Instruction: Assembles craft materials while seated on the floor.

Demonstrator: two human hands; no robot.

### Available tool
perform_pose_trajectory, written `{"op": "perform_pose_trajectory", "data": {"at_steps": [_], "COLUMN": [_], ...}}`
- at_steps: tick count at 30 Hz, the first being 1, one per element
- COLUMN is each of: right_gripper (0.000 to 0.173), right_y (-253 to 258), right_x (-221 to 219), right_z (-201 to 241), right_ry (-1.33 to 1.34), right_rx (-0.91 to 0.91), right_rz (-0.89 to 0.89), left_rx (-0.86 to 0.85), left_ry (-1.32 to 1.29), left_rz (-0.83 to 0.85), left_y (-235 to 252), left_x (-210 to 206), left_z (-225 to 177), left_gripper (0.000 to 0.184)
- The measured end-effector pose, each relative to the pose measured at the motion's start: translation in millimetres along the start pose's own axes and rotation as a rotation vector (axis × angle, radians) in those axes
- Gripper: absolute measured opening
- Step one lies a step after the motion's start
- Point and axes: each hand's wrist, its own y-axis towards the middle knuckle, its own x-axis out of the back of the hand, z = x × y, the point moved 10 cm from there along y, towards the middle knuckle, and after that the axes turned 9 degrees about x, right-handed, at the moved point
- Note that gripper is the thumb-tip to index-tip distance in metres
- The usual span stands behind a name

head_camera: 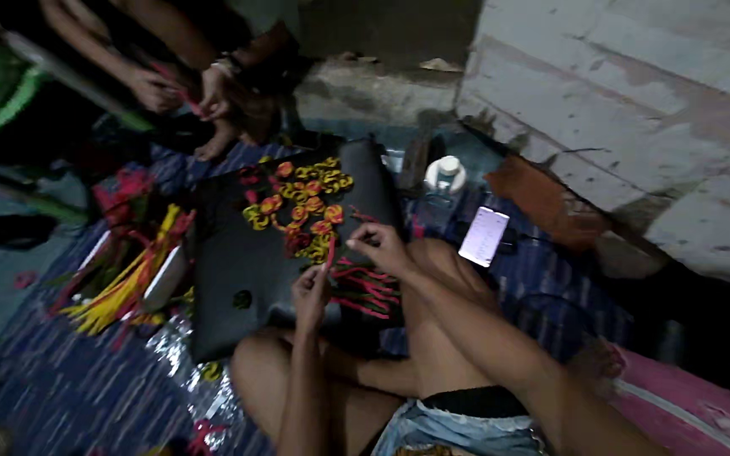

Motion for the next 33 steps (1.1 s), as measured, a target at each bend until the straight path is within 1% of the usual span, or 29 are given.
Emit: {"op": "perform_pose_trajectory", "data": {"at_steps": [2, 3, 5, 7, 8, 10, 12, 13, 15, 17, 19, 20, 21, 22, 23, 25, 26, 27, 28, 29, 31, 32, 33], "right_gripper": [0.014, 0.014, 0.018, 0.020, 0.019, 0.018, 0.019, 0.019, 0.018, 0.018, 0.014, 0.011, 0.009, 0.009, 0.009, 0.012, 0.014, 0.014, 0.012, 0.011, 0.008, 0.010, 0.012], "right_y": [-0.5, -1.1, -4.2, -12.4, -16.4, -22.1, -22.8, -21.1, -16.7, -11.2, -4.2, -1.2, 0.5, 0.7, -0.6, -7.8, -11.5, -13.1, -11.9, -8.1, -0.8, -1.5, -5.2], "right_x": [-2.4, -4.2, -12.8, -24.2, -28.6, -32.9, -29.8, -25.7, -13.4, 0.9, 11.6, 14.0, 14.4, 12.6, 9.4, 0.2, -3.5, -4.9, -5.0, -3.9, -2.6, -5.0, -9.5], "right_z": [-2.8, -1.8, 7.1, 22.4, 29.3, 37.0, 38.2, 36.7, 31.3, 23.1, 11.0, 4.9, -1.3, -7.3, -12.9, -24.9, -28.2, -30.4, -30.6, -26.6, -7.2, 6.0, 18.3], "right_ry": [-0.026, -0.056, -0.150, -0.218, -0.231, -0.234, -0.227, -0.218, -0.202, -0.179, -0.117, -0.074, -0.023, 0.035, 0.104, 0.262, 0.323, 0.357, 0.351, 0.313, 0.181, 0.119, 0.071], "right_rx": [0.023, 0.068, 0.212, 0.391, 0.463, 0.569, 0.598, 0.583, 0.527, 0.408, 0.243, 0.168, 0.093, 0.008, -0.087, -0.307, -0.389, -0.428, -0.409, -0.326, -0.005, 0.159, 0.283], "right_rz": [0.003, 0.014, 0.080, 0.156, 0.181, 0.193, 0.149, 0.111, 0.017, -0.052, -0.053, -0.034, -0.010, 0.017, 0.042, 0.085, 0.101, 0.102, 0.099, 0.093, 0.092, 0.099, 0.112], "left_rx": [0.049, 0.077, 0.143, 0.173, 0.173, 0.146, 0.064, 0.016, -0.087, -0.199, -0.241, -0.252, -0.255, -0.253, -0.248, -0.283, -0.311, -0.336, -0.353, -0.348, -0.241, -0.148, -0.048], "left_ry": [-0.072, -0.107, -0.167, -0.204, -0.202, -0.141, -0.060, -0.022, 0.099, 0.185, 0.167, 0.140, 0.111, 0.092, 0.088, 0.110, 0.125, 0.125, 0.101, 0.061, -0.049, -0.090, -0.116], "left_rz": [-0.012, -0.029, -0.080, -0.137, -0.167, -0.219, -0.217, -0.186, -0.063, 0.130, 0.286, 0.341, 0.370, 0.373, 0.345, 0.249, 0.205, 0.170, 0.140, 0.106, -0.009, -0.077, -0.128], "left_y": [1.7, 2.4, 4.6, 6.6, 7.4, 5.7, 3.2, 3.2, 2.0, -3.4, -10.1, -13.1, -16.0, -17.6, -17.9, -17.0, -16.4, -15.8, -14.5, -12.7, -7.4, -5.0, -3.4], "left_x": [0.3, 1.1, 5.1, 11.8, 15.2, 20.8, 20.3, 17.7, 7.7, -9.4, -23.1, -26.8, -27.8, -26.6, -23.6, -14.5, -10.4, -7.0, -3.3, 0.9, 9.6, 12.2, 13.5], "left_z": [6.2, 9.6, 17.7, 25.0, 26.3, 23.2, 12.3, 6.3, -4.8, -12.7, -14.2, -14.0, -14.3, -14.8, -15.6, -18.3, -19.3, -20.2, -20.1, -18.7, -12.6, -9.1, -4.8], "left_gripper": [0.029, 0.030, 0.031, 0.033, 0.032, 0.022, 0.008, 0.009, 0.009, 0.015, 0.022, 0.020, 0.013, 0.007, 0.006, 0.007, 0.007, 0.012, 0.017, 0.021, 0.029, 0.032, 0.032]}}
